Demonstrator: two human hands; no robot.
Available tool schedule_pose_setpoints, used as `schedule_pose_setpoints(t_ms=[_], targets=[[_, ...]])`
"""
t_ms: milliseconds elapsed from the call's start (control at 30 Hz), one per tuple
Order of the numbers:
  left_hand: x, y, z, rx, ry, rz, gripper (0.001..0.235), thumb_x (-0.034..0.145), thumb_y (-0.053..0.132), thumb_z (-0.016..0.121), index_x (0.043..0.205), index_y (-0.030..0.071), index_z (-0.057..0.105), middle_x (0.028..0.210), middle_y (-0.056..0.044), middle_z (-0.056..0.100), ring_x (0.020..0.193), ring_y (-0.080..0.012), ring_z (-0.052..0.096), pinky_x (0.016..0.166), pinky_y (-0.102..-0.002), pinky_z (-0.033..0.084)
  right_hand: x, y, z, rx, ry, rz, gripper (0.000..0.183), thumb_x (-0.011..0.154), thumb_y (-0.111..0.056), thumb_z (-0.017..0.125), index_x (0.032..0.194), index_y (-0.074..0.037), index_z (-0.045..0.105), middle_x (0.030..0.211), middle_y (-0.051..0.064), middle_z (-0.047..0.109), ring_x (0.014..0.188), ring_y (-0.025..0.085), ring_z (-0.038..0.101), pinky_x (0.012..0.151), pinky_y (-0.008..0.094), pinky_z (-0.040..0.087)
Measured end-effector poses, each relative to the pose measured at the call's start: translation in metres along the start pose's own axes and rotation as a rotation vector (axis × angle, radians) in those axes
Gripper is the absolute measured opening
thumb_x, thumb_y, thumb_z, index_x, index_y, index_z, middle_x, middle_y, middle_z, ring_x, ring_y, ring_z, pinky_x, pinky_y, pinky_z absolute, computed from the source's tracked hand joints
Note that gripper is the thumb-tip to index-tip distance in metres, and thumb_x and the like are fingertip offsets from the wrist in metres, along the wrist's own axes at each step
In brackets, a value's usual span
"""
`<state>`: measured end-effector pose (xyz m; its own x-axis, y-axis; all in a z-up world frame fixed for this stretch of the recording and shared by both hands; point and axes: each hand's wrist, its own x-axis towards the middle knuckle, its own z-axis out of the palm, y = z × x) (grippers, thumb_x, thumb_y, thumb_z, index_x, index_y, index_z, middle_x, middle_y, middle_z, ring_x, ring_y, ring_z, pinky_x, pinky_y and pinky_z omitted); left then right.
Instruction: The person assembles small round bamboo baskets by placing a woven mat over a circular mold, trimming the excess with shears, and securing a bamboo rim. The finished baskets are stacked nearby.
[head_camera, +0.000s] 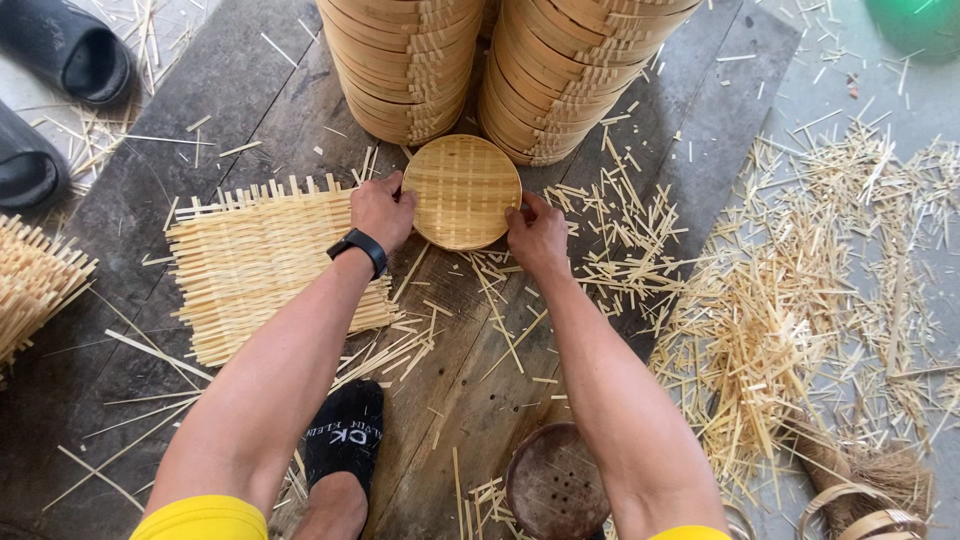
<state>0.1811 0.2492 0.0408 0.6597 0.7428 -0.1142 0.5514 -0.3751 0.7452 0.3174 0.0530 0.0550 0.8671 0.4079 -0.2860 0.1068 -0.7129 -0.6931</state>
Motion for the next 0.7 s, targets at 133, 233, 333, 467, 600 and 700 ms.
schedule_pose_setpoints(t_ms=[133,233,333,467,600,700], targets=[[-0.040,0.011,-0.051,0.207,-0.137,0.083,0.074,0.095,0.034,0.070,0.155,0.006,0.038,0.137,-0.027,0.059,0.125,-0.0389,0.060,0.106,-0.048,0.049,-0.049,-0.001,-0.052,-0.116,0.111,-0.274,0.049,0.093,-0.026,0.072,0.132,0.001,0.061,0.107,0.019,0.074,0.092,0.029,0.073,0.084,0.040,0.057],[-0.085,-0.012,-0.082,0.711,-0.399,0.273,0.112,0.077,0.044,0.081,0.157,0.007,0.012,0.150,-0.026,0.038,0.142,-0.0396,0.036,0.117,-0.050,0.035,-0.130,0.028,-0.122,-0.364,-0.078,-0.250,0.046,0.092,-0.029,0.068,0.129,-0.003,0.065,0.105,0.019,0.069,0.097,0.031,0.067,0.091,0.042,0.054],[-0.129,-0.061,-0.104,0.950,-0.429,0.249,0.082,0.084,0.030,0.074,0.148,0.005,0.031,0.153,-0.030,0.038,0.143,-0.0415,0.038,0.113,-0.047,0.043,-0.234,0.079,-0.190,-0.429,-0.269,-0.180,0.041,0.091,-0.028,0.062,0.124,-0.004,0.066,0.116,0.016,0.071,0.104,0.027,0.071,0.093,0.039,0.056],[-0.138,-0.106,-0.122,0.888,-0.380,0.170,0.050,0.088,0.020,0.069,0.134,0.006,0.054,0.151,-0.028,0.044,0.142,-0.0400,0.045,0.109,-0.042,0.052,-0.368,0.183,-0.244,-0.543,-0.488,0.091,0.040,0.090,-0.038,0.069,0.121,-0.013,0.072,0.099,0.007,0.077,0.088,0.017,0.076,0.083,0.032,0.061],[-0.135,-0.104,-0.136,0.777,-0.490,0.124,0.028,0.092,0.025,0.062,0.118,0.021,0.071,0.122,-0.016,0.068,0.118,-0.0323,0.065,0.102,-0.042,0.054,-0.445,0.302,-0.234,-0.093,-0.363,0.391,0.045,0.083,-0.033,0.084,0.123,-0.013,0.075,0.098,0.006,0.083,0.095,0.013,0.080,0.090,0.029,0.062],[-0.141,-0.072,-0.162,0.778,-0.268,0.243,0.026,0.099,0.019,0.050,0.109,0.021,0.074,0.093,-0.014,0.071,0.086,-0.0300,0.072,0.080,-0.044,0.059,-0.472,0.360,-0.218,0.261,-0.141,0.449,0.039,0.080,-0.020,0.085,0.115,-0.005,0.075,0.098,0.013,0.083,0.096,0.020,0.080,0.090,0.034,0.060]])
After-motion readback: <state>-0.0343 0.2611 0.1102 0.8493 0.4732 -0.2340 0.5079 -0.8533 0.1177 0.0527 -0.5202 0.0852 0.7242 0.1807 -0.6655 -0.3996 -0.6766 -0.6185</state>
